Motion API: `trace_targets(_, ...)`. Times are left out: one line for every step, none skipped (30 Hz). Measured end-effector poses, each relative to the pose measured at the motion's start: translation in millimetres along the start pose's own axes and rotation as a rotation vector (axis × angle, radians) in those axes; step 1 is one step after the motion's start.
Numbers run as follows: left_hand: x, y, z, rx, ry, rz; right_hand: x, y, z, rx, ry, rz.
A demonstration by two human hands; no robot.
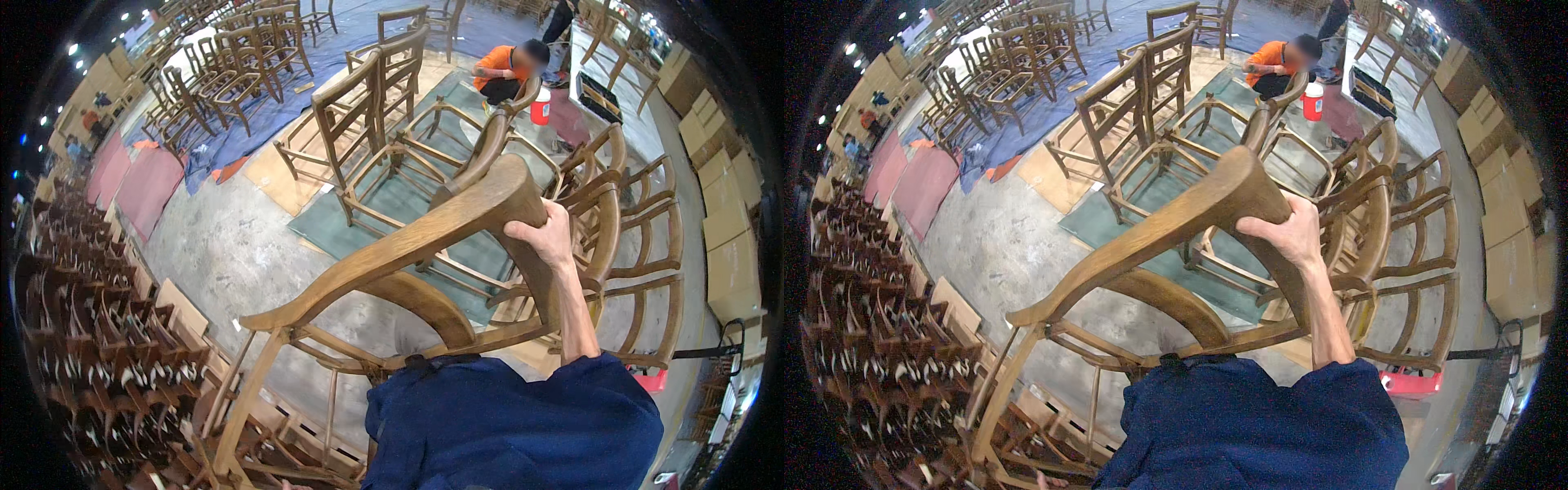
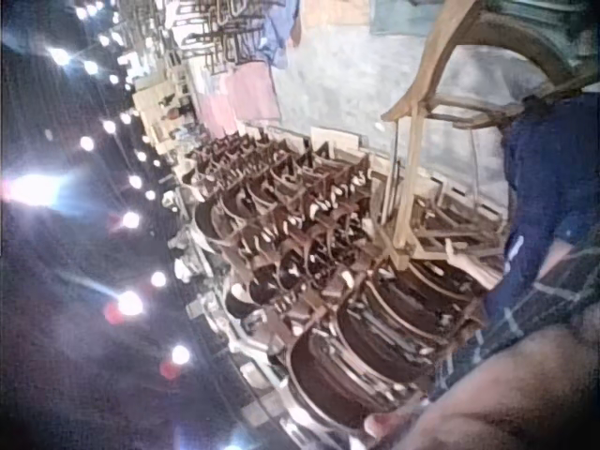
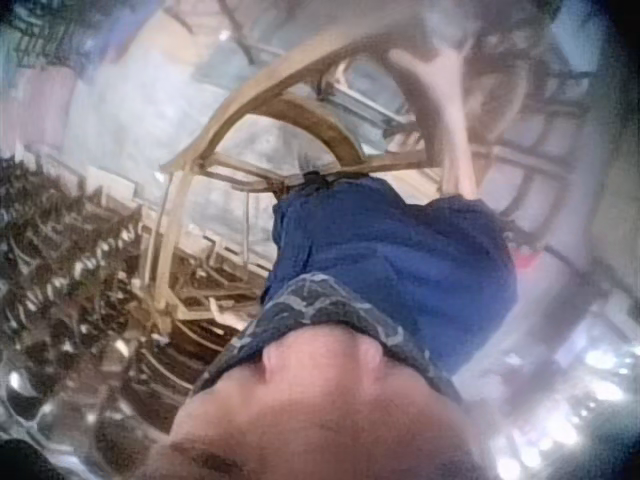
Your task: The person uses a red pallet jack to transport a stack of wooden chairs across a warehouse floor. They then unload the chairs one by one, carrying each chair by hand and placing it onto a blue tarp area where other chairs are already arranged.
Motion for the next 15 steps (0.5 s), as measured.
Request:
trace_targets(18.5,9.0,21.6,0.007,-0.005,0.008,19.1,-5.7,23.8,-0.028,-0.028,-0.025)
trace_targets(36.9,16.6,42.1,0.007,0.0,0.009,41.7,-7.8,46.7,0.004,-0.033,-0.019)
trace_targets(54.9,23.4,64.3,0.013,0.001,0.013,64.1,-9.8,71.2,0.025,-0.042,-0.018)
trace_targets(72.6,30.2,88.4,0.016,0.003,0.014,85.8,-16.1,96.9,0.057,-0.063,-0.066)
trace_targets(90.1,37.8,114.4,0.023,0.005,0.016,108.2,-12.6,127.9,0.154,-0.081,-0.013)
trace_targets(108.0,45.8,144.7,0.025,-0.003,0.015,124.9,-4.8,163.3,0.298,-0.122,0.103)
trace_targets(124.1,55.1,178.0,0.019,-0.005,0.016,156.6,-8.7,194.3,0.264,-0.149,0.099)
trace_targets(139.0,66.8,210.2,0.013,-0.007,0.014,191.9,-13.8,215.3,0.003,-0.082,0.08)
trace_targets(153.0,79.1,242.5,0.016,-0.008,0.012,226.5,-26.1,238.1,-0.036,-0.071,0.019)
trace_targets(166.4,93.4,270.4,0.005,0.003,0.013,260.8,-43.4,261.3,-0.161,-0.038,-0.077)
trace_targets(181.2,109.7,296.8,0.002,0.012,0.02,293.6,-60.0,287.3,-0.1,-0.052,-0.133)
trace_targets(195.3,125.7,320.0,-0.003,0.021,0.026,325.6,-71.6,315.0,-0.045,-0.083,-0.119)
trace_targets(209.2,139.8,338.3,-0.008,0.032,0.027,352.7,-86.4,340.0,-0.049,-0.124,-0.16)
trace_targets(224.1,153.7,352.2,-0.016,0.05,0.027,378.4,-94.7,357.7,-0.02,-0.123,-0.134)
trace_targets(240.3,166.8,363.6,-0.026,0.065,0.032,402.0,-103.8,378.2,0.034,-0.132,-0.118)
Point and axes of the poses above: each hand's wrist, its own x-axis towards the middle knuckle, its own z-axis out of the palm, y = z × x, the point moved 9 cm from there along x, towards the middle knuckle, and after that the axes turned 1 degree about z, right-handed, at the moved point
